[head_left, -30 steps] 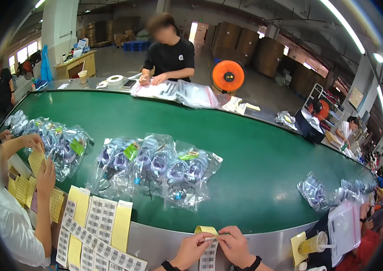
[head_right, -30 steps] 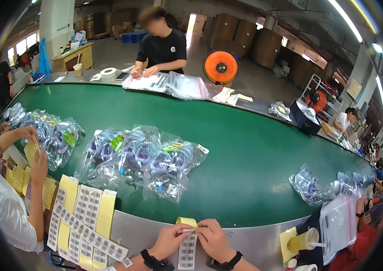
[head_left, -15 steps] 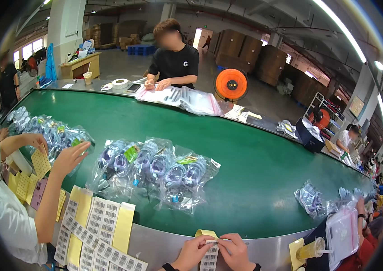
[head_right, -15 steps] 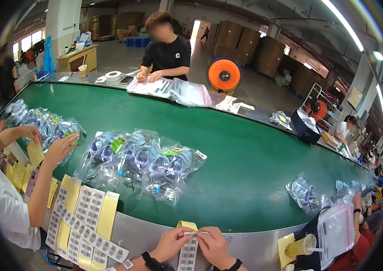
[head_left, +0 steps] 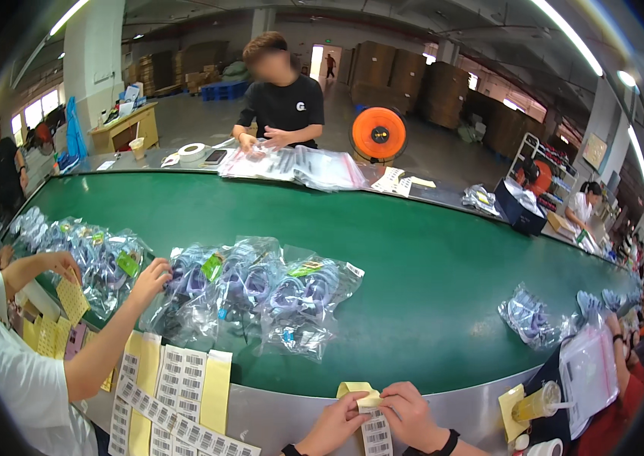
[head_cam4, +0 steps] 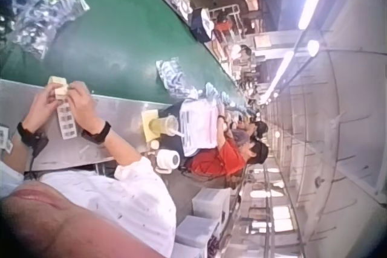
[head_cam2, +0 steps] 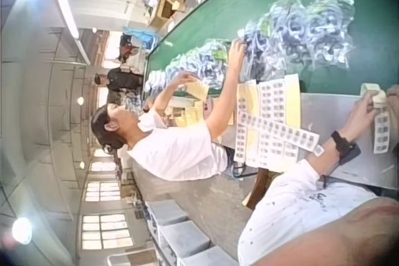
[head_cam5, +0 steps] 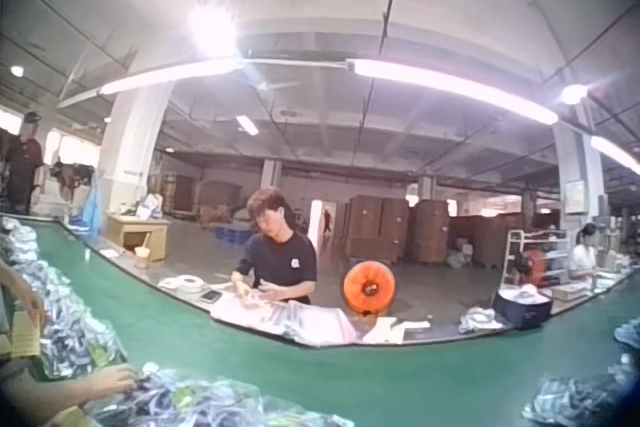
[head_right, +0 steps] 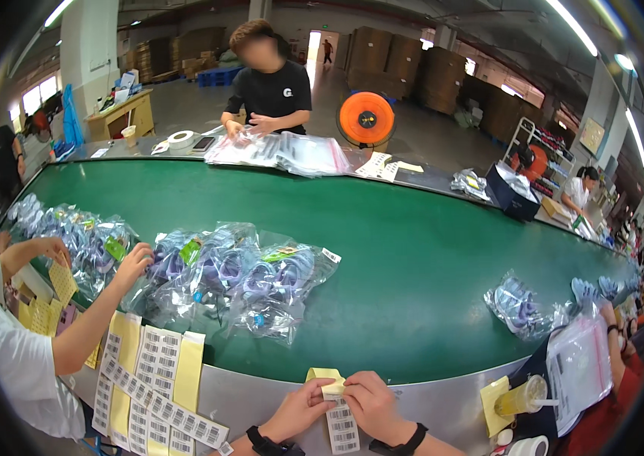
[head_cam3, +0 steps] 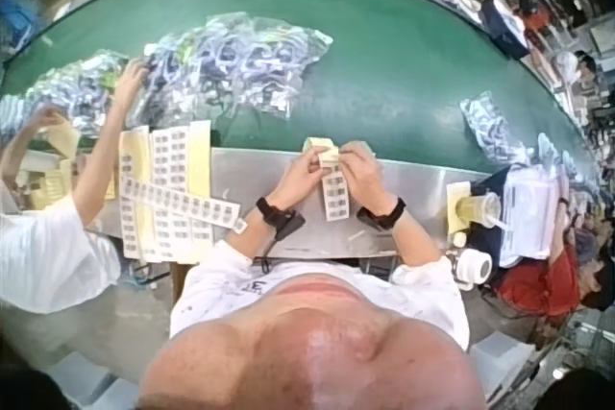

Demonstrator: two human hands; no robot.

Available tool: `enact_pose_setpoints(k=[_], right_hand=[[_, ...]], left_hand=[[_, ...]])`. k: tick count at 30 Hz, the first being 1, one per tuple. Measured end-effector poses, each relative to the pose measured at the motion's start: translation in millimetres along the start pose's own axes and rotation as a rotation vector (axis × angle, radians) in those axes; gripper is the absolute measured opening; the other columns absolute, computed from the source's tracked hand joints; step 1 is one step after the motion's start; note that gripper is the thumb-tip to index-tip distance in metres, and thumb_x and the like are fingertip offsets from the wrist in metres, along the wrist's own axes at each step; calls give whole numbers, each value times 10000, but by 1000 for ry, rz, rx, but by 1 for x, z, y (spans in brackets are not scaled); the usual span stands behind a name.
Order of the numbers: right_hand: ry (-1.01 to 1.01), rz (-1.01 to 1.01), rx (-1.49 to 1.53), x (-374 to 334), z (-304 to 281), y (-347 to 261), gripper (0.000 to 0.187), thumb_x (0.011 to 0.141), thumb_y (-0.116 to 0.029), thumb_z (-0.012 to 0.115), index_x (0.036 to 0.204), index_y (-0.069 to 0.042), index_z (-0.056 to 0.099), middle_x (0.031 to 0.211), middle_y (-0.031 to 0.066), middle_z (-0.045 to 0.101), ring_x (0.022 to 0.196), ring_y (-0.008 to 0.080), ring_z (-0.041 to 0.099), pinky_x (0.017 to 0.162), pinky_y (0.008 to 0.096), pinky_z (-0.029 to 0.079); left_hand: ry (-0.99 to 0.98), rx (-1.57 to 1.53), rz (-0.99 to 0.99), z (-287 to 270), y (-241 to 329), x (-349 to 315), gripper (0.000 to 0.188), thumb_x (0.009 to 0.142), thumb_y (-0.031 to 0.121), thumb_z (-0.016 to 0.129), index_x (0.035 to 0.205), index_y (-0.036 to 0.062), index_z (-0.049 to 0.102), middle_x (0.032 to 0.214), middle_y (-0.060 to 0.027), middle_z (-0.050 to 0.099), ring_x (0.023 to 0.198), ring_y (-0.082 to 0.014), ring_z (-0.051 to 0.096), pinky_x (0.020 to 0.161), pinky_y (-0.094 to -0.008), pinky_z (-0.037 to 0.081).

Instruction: The person applies barcode stickers to plastic-wrapped packages of footwear on a green conveyor belt. They peel individual labels from a sheet, place them on the packages, and use a handheld scanner to scan the barcodes. The person then moves the labeled packages down the line.

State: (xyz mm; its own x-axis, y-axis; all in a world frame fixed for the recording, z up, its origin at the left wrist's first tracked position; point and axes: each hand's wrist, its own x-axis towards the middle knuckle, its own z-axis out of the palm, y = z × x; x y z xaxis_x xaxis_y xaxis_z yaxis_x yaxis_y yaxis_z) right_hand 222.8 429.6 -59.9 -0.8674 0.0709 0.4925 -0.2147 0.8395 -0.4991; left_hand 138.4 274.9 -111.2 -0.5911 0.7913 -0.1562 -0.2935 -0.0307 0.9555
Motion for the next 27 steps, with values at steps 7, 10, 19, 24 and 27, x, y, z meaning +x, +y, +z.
enact_pose_setpoints(k=[7,10,19,24,27], right_hand=[[350,368,617,46,-57,96,219,845,-28,611,1062,5,600,1006,65,596,984,140,567,840,291,480],[420,552,459,43,-98,215,676,818,-83,662,1406,-65,328,1287,195,506,959,168,571,834,311,482],[372,1009,-1178,-15,-212,330,462,896,-109,507,1344,-213,454,1039,224,585,1007,376,588,828,473,484],[-34,1185,-1116,-63,-219,359,631,857,-130,581,1433,-233,346,1098,262,611,1029,382,615,890,482,473],[109,1021,-1032,-54,-221,367,710,792,-36,605,1425,-195,326,923,238,648,872,399,646,776,489,503]], left_hand=[[56,116,-75,4,7,3,479,879,10,619,1319,-12,433,1081,-120,638,933,-129,644,757,-229,512],[65,148,32,11,4,8,477,864,-30,602,1312,-11,439,1059,-119,635,894,-137,643,735,-222,513],[106,159,-37,22,11,8,444,869,-35,585,1288,-39,440,1063,-124,632,897,-143,644,730,-234,533],[92,26,-79,20,16,5,408,916,42,605,1303,14,481,1137,-101,626,1013,-133,598,846,-245,482],[104,-81,-86,27,13,8,366,920,42,599,1271,-1,506,1092,-90,638,956,-125,605,809,-236,482]])
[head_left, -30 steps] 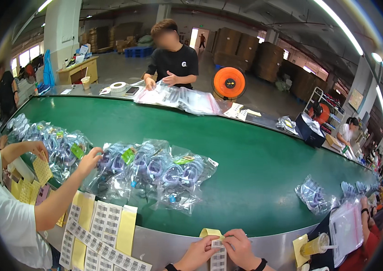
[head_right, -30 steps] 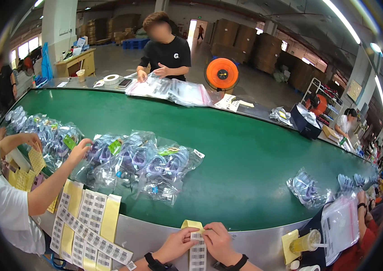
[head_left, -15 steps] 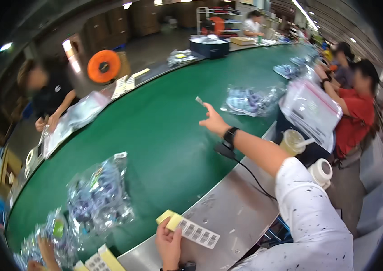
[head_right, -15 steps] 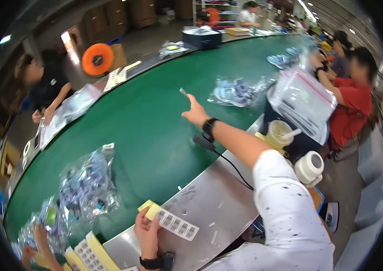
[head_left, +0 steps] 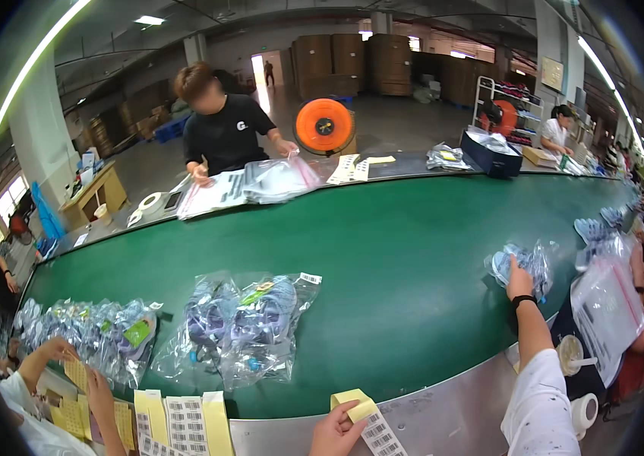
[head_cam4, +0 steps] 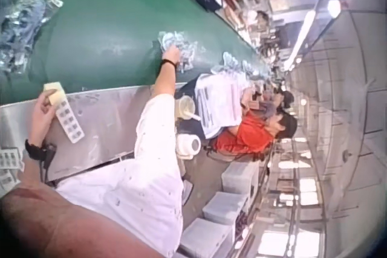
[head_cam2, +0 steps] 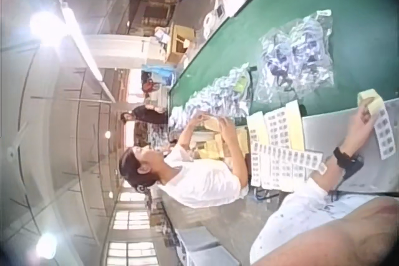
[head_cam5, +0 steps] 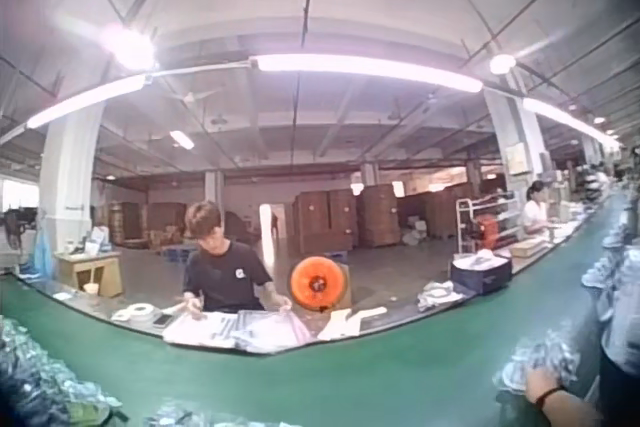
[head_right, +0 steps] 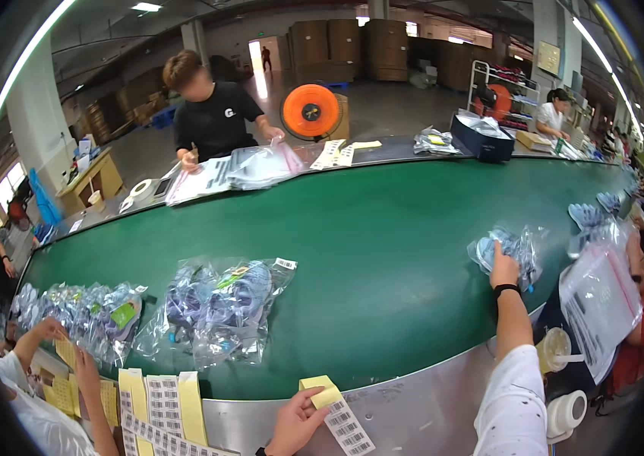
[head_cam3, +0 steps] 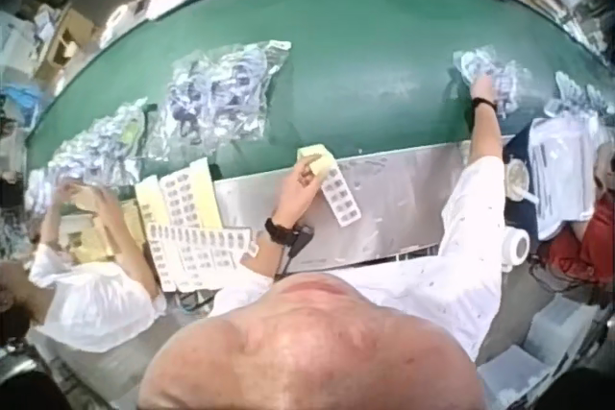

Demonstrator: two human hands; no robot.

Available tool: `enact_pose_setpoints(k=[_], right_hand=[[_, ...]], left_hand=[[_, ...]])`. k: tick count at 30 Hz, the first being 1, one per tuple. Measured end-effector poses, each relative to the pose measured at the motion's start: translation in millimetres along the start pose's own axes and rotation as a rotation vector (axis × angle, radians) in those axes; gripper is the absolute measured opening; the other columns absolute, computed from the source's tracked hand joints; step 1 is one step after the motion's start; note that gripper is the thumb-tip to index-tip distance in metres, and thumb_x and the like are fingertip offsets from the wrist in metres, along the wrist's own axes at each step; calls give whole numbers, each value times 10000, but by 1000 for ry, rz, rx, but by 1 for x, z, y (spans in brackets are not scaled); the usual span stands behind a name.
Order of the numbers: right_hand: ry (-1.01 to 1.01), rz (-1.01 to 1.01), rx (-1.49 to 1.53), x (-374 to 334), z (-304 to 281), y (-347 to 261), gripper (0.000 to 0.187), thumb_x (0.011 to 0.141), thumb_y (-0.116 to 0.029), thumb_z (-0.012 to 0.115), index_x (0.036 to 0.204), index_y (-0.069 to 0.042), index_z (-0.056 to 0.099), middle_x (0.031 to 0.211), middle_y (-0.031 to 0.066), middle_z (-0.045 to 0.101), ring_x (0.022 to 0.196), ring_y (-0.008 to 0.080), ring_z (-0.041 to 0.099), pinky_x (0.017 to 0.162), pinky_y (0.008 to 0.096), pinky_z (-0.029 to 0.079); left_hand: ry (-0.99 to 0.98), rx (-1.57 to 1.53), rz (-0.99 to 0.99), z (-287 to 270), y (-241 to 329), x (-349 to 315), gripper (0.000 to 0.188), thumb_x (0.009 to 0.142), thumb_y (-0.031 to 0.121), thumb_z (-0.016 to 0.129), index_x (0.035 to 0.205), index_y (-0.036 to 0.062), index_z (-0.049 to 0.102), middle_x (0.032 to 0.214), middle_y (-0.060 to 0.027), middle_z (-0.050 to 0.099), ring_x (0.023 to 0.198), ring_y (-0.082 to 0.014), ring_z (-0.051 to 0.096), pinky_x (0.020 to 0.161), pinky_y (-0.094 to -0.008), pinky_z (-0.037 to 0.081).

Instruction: The person applies barcode stickers to plastic-wrapped packages of footwear on a green conveyor belt. They peel individual labels from a sheet, place them on the packages, and use a handheld scanner to scan the barcodes. The person then moves the labeled packages down the line.

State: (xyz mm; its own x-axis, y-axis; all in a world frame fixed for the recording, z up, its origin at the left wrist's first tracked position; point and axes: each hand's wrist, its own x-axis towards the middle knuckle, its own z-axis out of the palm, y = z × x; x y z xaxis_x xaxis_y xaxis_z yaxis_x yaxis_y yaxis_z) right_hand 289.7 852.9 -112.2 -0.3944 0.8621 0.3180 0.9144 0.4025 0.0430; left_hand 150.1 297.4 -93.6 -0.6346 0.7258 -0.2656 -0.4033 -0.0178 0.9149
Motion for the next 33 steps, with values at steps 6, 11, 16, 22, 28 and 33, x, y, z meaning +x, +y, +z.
enact_pose_setpoints(k=[6,11,16,22,28,33], right_hand=[[-196,-287,864,-38,-28,-155,773,762,72,530,1449,-143,250,789,170,608,714,327,622,637,433,487],[-416,-898,1082,-120,-143,-284,804,813,-176,682,1479,-133,233,1154,231,595,1039,344,599,873,425,476],[-231,-920,747,-166,-80,-319,905,783,-349,709,1499,-136,198,1457,241,335,1315,430,343,1050,481,345],[-294,-843,1190,-201,-79,-296,857,792,-217,724,1483,-119,227,1437,254,346,1189,358,499,994,435,422],[-303,-225,1274,-102,-61,-301,815,795,-204,738,1453,-86,272,1100,160,605,826,215,619,749,349,520],[-620,-151,1379,-79,-43,-360,854,772,-126,744,1462,-64,243,906,112,631,755,169,616,643,316,529]], left_hand=[[-64,60,37,3,-18,15,414,899,-15,595,1281,-48,439,1184,-157,606,1049,-183,622,848,-256,524],[-29,102,76,-4,-26,14,412,886,-23,605,1269,-56,456,1157,-169,619,1026,-175,630,861,-263,517],[-62,178,151,2,-35,25,395,879,11,634,1245,-48,498,1083,-163,661,974,-157,653,827,-259,526],[-51,67,97,-1,-35,19,371,882,31,639,1225,-38,517,1056,-164,665,968,-157,653,824,-261,534],[-69,106,66,1,-31,21,387,882,26,637,1241,-37,506,1092,-170,652,977,-160,651,826,-261,534],[-60,75,71,1,-29,20,383,888,2,621,1248,-42,497,1113,-175,641,994,-160,641,852,-266,522]])
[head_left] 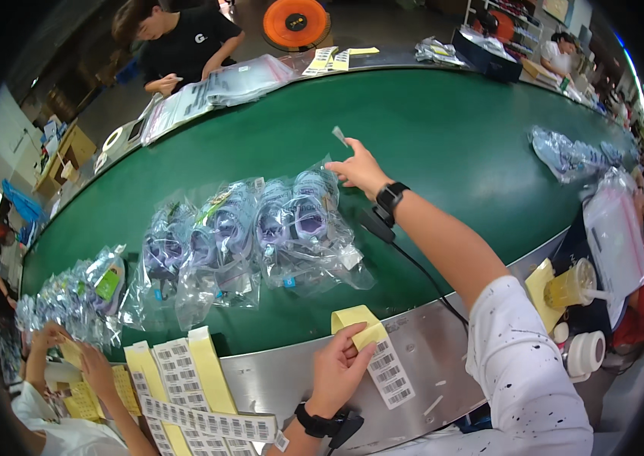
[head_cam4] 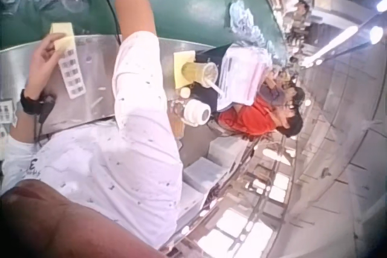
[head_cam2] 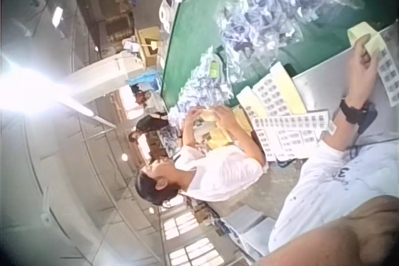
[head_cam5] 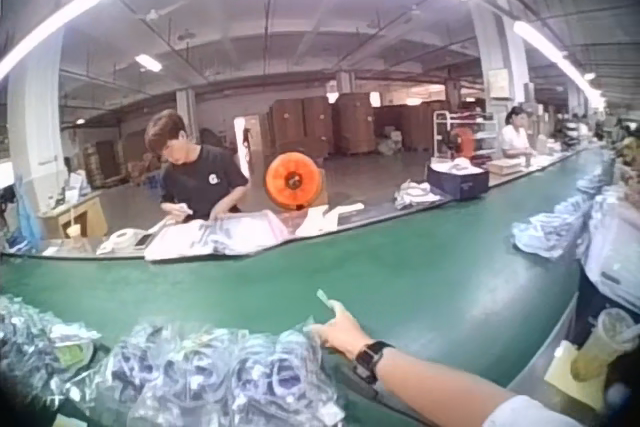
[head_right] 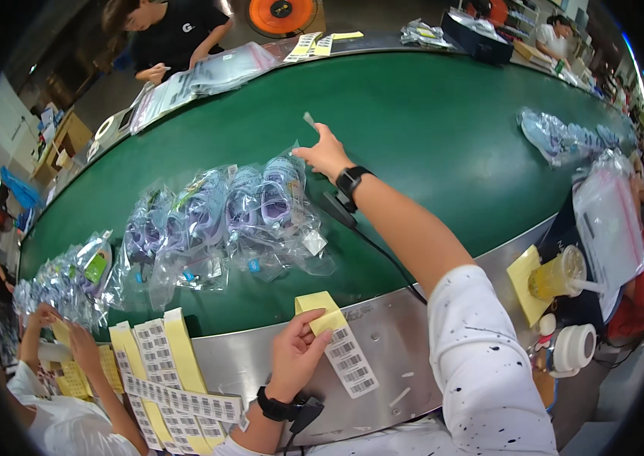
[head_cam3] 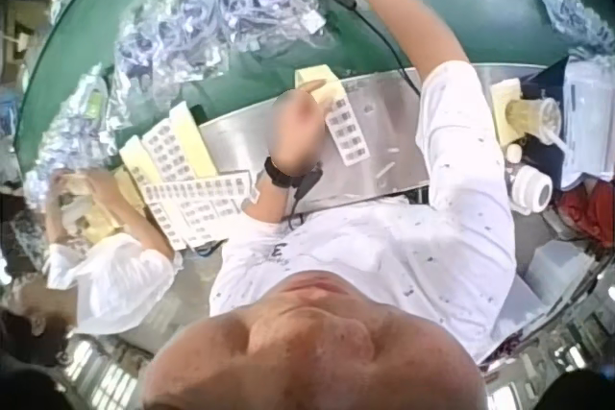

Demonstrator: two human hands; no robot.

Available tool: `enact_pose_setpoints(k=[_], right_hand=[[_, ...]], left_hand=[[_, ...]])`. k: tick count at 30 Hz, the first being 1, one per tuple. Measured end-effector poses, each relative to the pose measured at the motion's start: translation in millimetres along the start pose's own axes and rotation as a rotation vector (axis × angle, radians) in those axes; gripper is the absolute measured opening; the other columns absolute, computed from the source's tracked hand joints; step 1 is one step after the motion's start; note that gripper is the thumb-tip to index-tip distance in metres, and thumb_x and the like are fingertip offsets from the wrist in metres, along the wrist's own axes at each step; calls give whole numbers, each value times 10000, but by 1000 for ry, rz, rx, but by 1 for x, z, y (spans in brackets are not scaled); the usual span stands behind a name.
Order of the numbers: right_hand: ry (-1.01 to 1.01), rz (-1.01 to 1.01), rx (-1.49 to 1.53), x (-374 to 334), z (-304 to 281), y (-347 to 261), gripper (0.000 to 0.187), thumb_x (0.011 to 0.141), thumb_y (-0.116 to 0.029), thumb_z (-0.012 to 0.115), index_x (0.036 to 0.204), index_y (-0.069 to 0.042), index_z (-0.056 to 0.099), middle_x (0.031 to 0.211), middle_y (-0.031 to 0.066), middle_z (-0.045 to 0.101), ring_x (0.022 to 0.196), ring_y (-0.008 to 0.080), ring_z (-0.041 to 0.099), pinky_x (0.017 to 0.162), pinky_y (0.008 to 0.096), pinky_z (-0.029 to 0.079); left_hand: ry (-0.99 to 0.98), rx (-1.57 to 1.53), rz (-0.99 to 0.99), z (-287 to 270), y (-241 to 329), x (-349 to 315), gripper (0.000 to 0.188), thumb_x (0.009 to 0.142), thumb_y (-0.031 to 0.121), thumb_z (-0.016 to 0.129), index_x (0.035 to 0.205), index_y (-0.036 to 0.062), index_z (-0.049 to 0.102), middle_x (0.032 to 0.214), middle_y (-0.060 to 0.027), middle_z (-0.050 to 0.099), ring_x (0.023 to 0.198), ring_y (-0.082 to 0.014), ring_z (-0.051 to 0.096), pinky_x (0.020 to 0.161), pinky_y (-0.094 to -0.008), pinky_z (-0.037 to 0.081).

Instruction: The person applies barcode stickers to plastic-wrapped packages of footwear on a green conveyor belt. They peel individual labels from a sheet, place them on the packages, and use a handheld scanner to scan the barcodes. The person then moves the labeled packages down the line.

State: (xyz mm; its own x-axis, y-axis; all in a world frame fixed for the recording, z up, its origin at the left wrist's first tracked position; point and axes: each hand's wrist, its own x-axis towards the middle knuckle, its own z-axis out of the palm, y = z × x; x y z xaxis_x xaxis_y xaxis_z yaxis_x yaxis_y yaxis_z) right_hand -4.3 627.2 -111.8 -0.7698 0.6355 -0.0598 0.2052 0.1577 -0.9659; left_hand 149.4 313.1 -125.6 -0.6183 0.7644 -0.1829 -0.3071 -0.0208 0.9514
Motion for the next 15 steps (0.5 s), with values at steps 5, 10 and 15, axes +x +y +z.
enact_pose_setpoints(k=[5,10,15], right_hand=[[47,36,156,19,-17,37,799,746,68,629,1454,-36,274,771,122,635,603,153,620,489,258,506],[33,111,126,17,-53,32,578,795,2,635,1336,-43,438,900,101,652,682,154,615,533,313,511],[-108,324,232,42,-67,26,213,834,-128,674,1008,-13,637,1084,93,630,803,220,624,592,411,522]], left_hand=[[-2,-26,-5,2,1,3,381,890,-11,613,1250,-44,492,1118,-173,637,1003,-165,636,862,-269,516],[-14,-29,-53,1,3,1,373,906,-36,570,1263,-52,468,1165,-159,605,1052,-166,606,896,-271,486],[-24,-24,-40,2,5,2,366,905,-43,566,1258,-58,472,1158,-158,609,1049,-165,608,891,-269,489]])
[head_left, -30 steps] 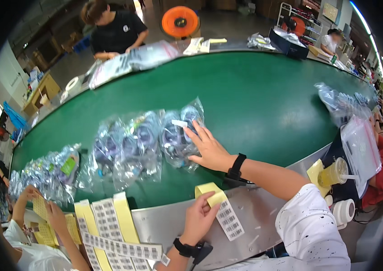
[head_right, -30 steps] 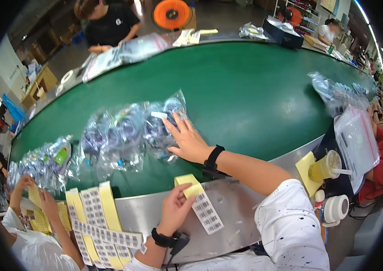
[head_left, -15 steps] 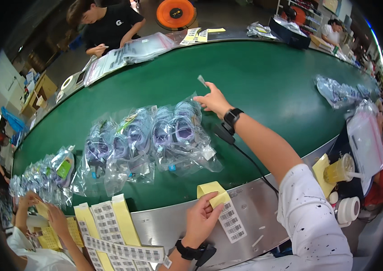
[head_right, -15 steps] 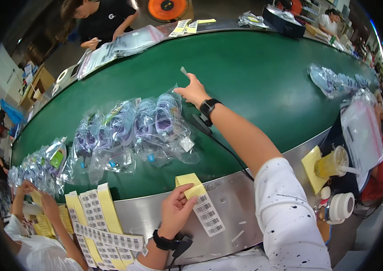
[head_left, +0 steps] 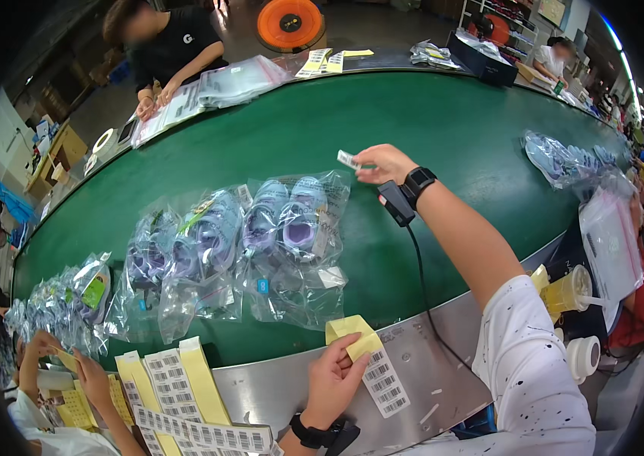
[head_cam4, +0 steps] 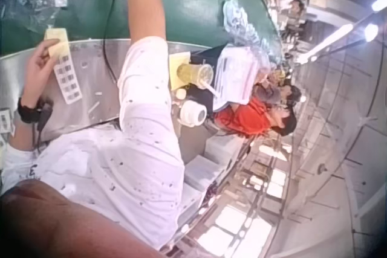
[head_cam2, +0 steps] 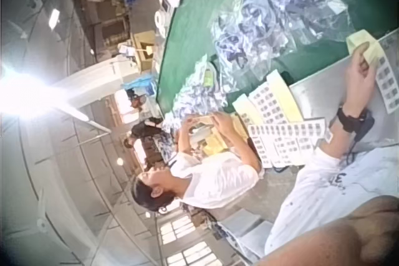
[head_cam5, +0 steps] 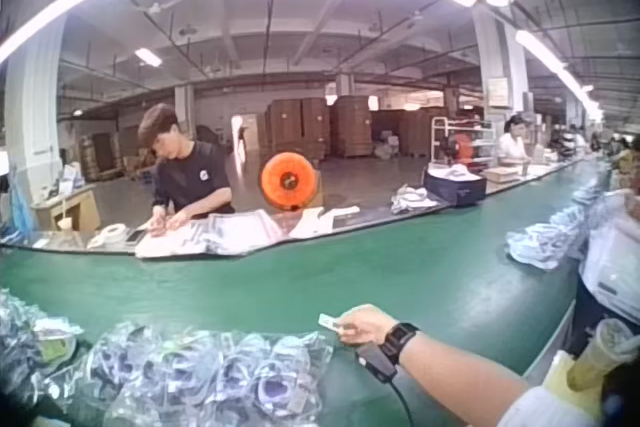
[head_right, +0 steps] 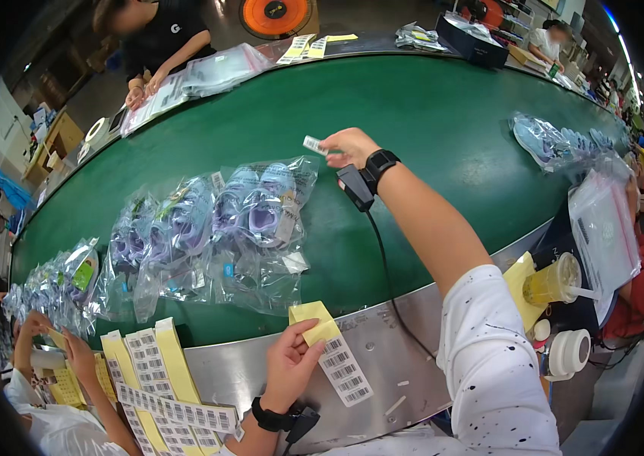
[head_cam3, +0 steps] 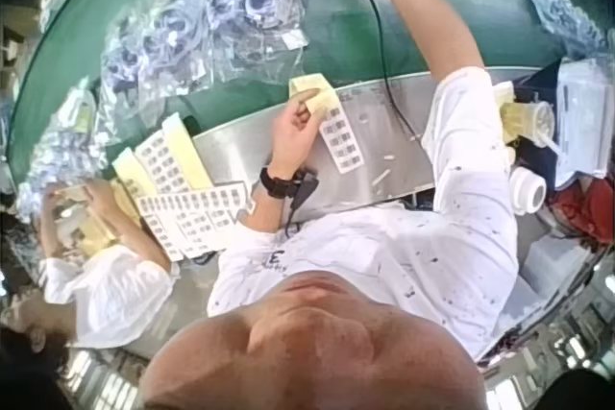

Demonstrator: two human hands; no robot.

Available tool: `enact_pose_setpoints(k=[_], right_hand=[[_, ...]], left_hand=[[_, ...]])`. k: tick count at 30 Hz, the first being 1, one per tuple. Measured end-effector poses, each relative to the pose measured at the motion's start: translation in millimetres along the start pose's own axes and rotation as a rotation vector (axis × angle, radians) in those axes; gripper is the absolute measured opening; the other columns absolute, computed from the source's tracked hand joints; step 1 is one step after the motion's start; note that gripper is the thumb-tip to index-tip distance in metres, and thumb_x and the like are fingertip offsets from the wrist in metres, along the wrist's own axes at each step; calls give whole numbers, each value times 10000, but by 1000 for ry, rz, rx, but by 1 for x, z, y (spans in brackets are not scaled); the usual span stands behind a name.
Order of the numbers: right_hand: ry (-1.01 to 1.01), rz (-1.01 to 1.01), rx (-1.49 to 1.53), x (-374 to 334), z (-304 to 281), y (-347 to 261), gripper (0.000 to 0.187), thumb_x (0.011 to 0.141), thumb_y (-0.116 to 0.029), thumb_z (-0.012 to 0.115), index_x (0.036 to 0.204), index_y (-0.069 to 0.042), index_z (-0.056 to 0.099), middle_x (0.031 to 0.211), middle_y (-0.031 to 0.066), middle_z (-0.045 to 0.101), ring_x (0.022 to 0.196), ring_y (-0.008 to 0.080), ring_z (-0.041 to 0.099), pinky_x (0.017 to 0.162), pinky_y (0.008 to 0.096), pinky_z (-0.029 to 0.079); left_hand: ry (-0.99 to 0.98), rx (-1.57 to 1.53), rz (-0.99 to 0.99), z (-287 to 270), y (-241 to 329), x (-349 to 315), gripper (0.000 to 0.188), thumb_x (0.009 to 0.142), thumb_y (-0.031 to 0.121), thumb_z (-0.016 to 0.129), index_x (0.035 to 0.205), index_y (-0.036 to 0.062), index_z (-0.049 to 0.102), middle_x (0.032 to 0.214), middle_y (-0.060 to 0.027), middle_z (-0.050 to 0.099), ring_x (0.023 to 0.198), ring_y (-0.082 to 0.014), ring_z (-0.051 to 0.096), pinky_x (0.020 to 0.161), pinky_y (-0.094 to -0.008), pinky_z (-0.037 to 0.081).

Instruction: The person applies barcode stickers to plastic-wrapped packages of footwear on a green conveyor belt. They peel individual labels from a sheet, place them on the packages, and use a handheld scanner to scan the barcodes. The person then moves the labeled packages down the line.

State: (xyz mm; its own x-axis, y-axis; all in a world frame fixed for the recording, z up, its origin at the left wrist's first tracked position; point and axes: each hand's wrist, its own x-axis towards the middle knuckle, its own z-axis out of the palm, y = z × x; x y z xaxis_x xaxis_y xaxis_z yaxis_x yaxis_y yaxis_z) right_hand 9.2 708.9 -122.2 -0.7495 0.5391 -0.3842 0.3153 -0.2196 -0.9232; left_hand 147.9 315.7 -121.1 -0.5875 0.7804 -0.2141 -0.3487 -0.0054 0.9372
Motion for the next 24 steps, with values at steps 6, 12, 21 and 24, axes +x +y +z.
enact_pose_setpoints(k=[6,12,21,24], right_hand=[[-155,102,-118,5,36,-5,155,851,-119,652,931,3,601,957,122,638,859,245,669,683,352,573],[46,-31,-203,17,51,11,105,751,43,674,849,51,637,741,146,659,643,229,669,527,337,564],[-15,-922,-725,-83,98,-8,348,755,-32,604,1103,-37,609,1024,182,602,885,336,626,786,414,516],[-338,-934,-986,-159,145,11,288,781,-173,656,1045,-66,619,1119,170,535,908,353,604,807,428,503]], left_hand=[[38,-16,32,-1,-1,-1,378,887,-30,607,1248,-56,497,1109,-165,641,999,-157,636,841,-253,525],[14,-3,24,1,-2,1,374,889,-34,599,1247,-56,493,1120,-161,634,1019,-159,626,861,-256,513],[81,16,8,-4,-10,-5,367,900,-34,578,1255,-55,483,1114,-147,630,1009,-149,623,850,-250,508],[109,70,19,-7,-14,-6,321,910,10,587,1219,-49,526,1010,-97,654,892,-92,616,753,-217,493]])
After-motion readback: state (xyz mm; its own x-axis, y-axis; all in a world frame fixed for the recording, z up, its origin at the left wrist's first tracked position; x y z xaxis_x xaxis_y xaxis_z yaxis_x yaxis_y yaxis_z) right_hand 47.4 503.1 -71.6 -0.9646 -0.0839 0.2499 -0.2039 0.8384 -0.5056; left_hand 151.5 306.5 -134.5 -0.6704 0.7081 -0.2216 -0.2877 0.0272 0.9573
